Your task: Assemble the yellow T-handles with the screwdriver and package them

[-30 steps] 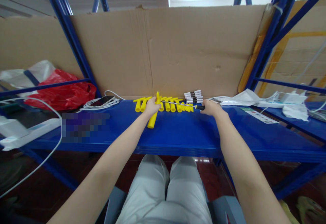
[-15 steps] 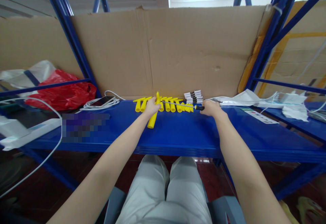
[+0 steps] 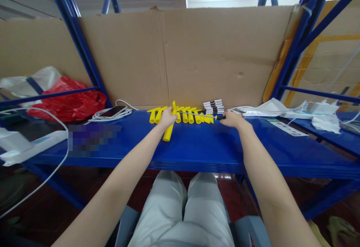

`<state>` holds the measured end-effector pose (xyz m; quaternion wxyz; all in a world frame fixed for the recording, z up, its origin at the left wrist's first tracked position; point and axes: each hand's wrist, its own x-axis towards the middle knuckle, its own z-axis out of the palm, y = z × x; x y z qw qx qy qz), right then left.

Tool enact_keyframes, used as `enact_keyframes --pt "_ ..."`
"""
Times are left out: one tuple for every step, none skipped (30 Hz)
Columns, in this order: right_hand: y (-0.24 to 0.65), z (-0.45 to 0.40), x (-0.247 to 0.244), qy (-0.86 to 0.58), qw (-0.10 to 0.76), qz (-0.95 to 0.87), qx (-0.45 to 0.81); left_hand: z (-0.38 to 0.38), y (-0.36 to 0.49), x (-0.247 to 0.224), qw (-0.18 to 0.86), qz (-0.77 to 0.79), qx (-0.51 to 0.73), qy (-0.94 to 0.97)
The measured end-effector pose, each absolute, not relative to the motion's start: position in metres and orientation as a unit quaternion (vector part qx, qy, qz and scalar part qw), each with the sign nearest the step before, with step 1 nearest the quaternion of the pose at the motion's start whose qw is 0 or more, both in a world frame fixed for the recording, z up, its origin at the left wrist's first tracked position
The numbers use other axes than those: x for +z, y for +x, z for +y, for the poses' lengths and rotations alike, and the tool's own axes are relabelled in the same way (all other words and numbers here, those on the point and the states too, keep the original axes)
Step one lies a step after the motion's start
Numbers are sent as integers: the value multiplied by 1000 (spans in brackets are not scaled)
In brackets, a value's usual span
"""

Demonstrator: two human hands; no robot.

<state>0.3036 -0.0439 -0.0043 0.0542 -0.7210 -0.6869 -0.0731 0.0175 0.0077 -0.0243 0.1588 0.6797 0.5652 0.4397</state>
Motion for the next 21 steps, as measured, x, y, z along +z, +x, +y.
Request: enact_keyframes --pt "303 -44 -4 -723 56 -684 -80 8 17 -24 160 564 439 681" --pt "304 -44 -4 -724 57 -682 -89 8 17 -24 161 564 438 681" --pt "304 -44 -5 -724 58 -680 -99 8 17 -24 162 564 438 681" --pt "305 -44 -6 -723 58 -680 -107 8 17 -24 163 564 438 681" --pt "305 -43 -6 -722 57 -680 -113 8 17 -24 165 564 438 681" --pt "306 -43 -7 -720 58 -682 -118 8 17 -24 166 563 439 680" --pt "307 -42 -8 -718 60 -683 -120 8 18 -24 168 562 441 679" --pt "308 -42 -9 -716 65 -685 -121 8 18 -24 169 560 444 679" --pt "308 -41 -10 -715 72 -684 -122 8 18 -24 170 557 446 679" --pt "309 -41 -10 -715 80 -684 -121 8 18 -24 172 555 448 679" --pt "309 -40 -11 -715 87 -683 -120 8 18 -24 173 554 447 680" --pt "310 -40 -11 -714 94 -683 -118 9 18 -24 173 555 445 681" --pt "310 -40 -11 -712 98 -686 -113 8 18 -24 172 557 442 682" --pt "310 -39 -12 -709 102 -690 -106 8 18 -24 170 559 439 683" --pt "310 -39 -12 -704 103 -696 -98 8 18 -24 165 561 437 683" --pt "310 -39 -11 -700 103 -700 -90 8 17 -24 159 563 437 683" --pt "309 -39 -11 -699 100 -704 -81 7 17 -23 153 564 438 683" --pt "308 -39 -11 -698 96 -706 -73 7 17 -23 147 565 439 683" --pt "308 -39 -10 -698 91 -707 -67 6 17 -23 143 567 439 683" --pt "307 -39 -9 -699 86 -706 -66 6 17 -23 142 568 438 682" --pt "307 -40 -9 -701 82 -705 -69 5 17 -22 142 570 437 681"
